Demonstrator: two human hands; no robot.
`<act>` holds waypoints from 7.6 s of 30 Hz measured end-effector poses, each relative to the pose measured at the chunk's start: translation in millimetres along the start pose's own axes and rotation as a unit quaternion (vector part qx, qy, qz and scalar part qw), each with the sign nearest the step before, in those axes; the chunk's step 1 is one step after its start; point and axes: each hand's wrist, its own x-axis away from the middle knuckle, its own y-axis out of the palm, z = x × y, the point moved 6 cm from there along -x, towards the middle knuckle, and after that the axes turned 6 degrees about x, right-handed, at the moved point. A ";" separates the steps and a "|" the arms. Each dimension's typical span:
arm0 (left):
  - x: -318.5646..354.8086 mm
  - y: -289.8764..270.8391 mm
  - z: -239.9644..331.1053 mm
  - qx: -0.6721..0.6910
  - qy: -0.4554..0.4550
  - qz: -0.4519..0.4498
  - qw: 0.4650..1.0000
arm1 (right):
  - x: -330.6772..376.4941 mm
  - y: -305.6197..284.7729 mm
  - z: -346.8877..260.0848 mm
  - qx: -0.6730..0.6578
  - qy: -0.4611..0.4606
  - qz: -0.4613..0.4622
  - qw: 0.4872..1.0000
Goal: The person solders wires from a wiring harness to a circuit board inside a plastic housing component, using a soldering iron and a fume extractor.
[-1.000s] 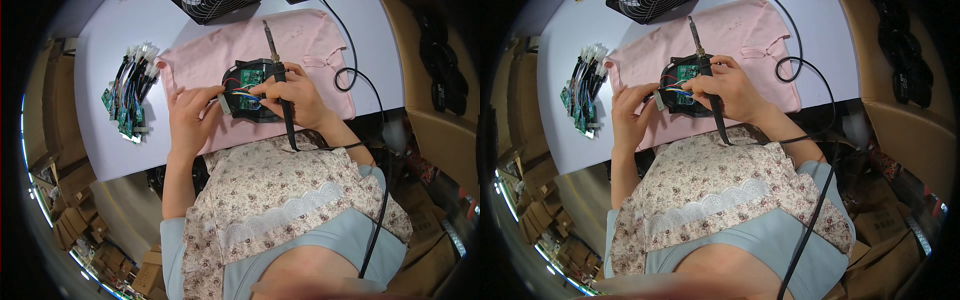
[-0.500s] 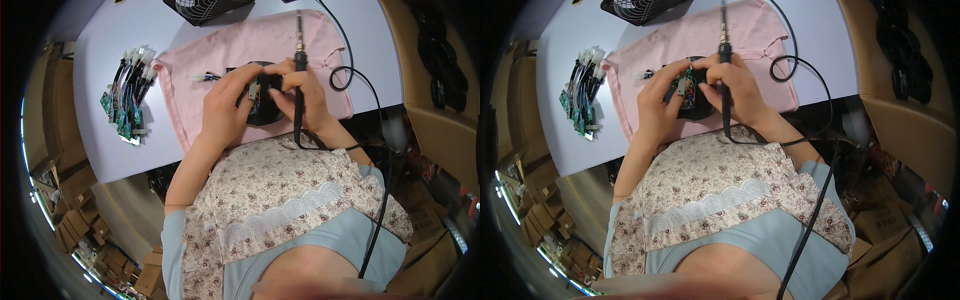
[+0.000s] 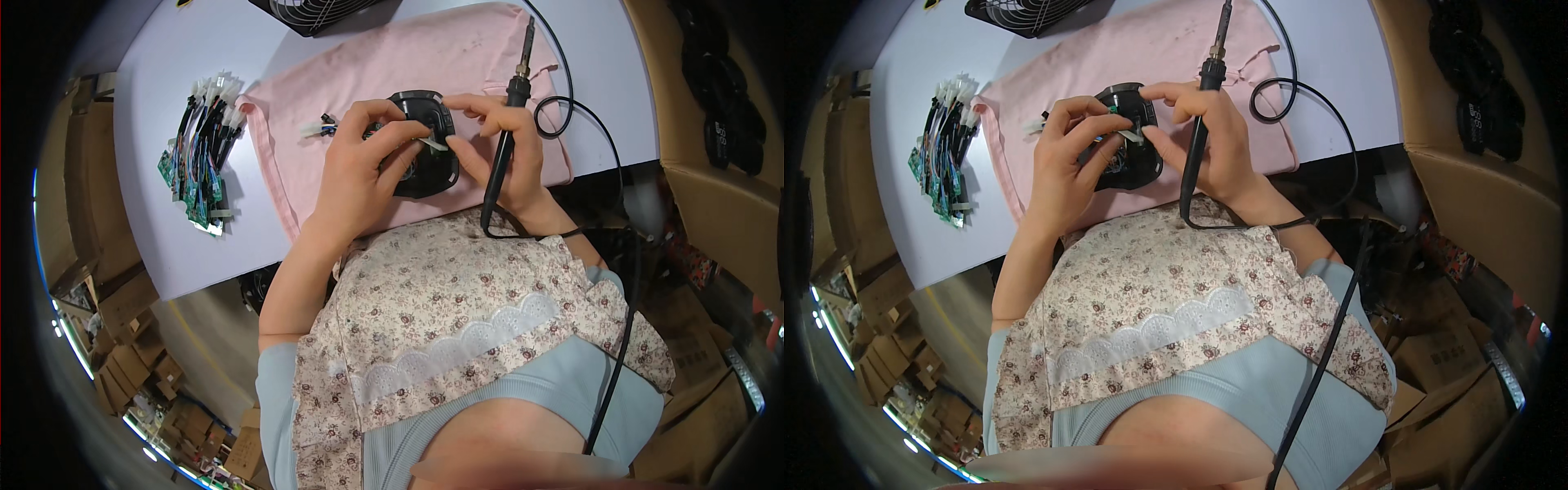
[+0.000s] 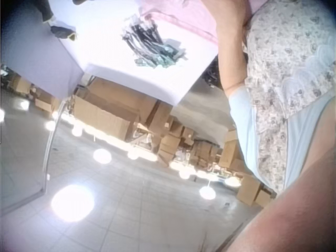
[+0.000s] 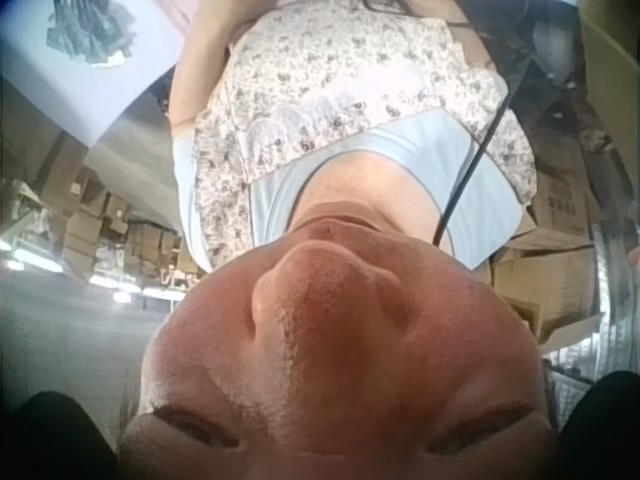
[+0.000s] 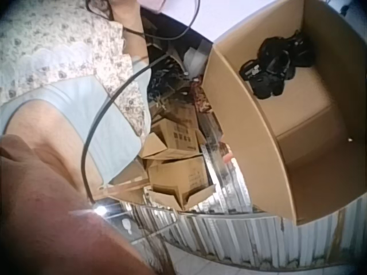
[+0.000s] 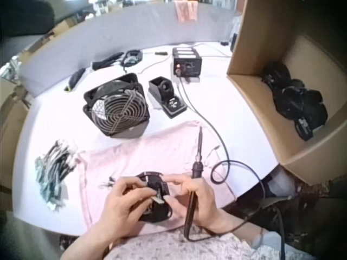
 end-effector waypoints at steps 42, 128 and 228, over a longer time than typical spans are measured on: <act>12.3 2.3 -9.3 0.130 -0.144 0.088 0.977 | 4.3 11.6 11.9 -0.025 0.067 -0.107 0.992; -21.4 5.7 -17.2 0.074 -0.100 -0.019 0.992 | 11.0 21.6 24.0 -0.135 0.210 -0.052 0.967; 5.6 -1.1 -10.7 -0.199 0.110 0.093 0.969 | -54.2 0.5 30.6 -0.111 0.139 0.085 0.980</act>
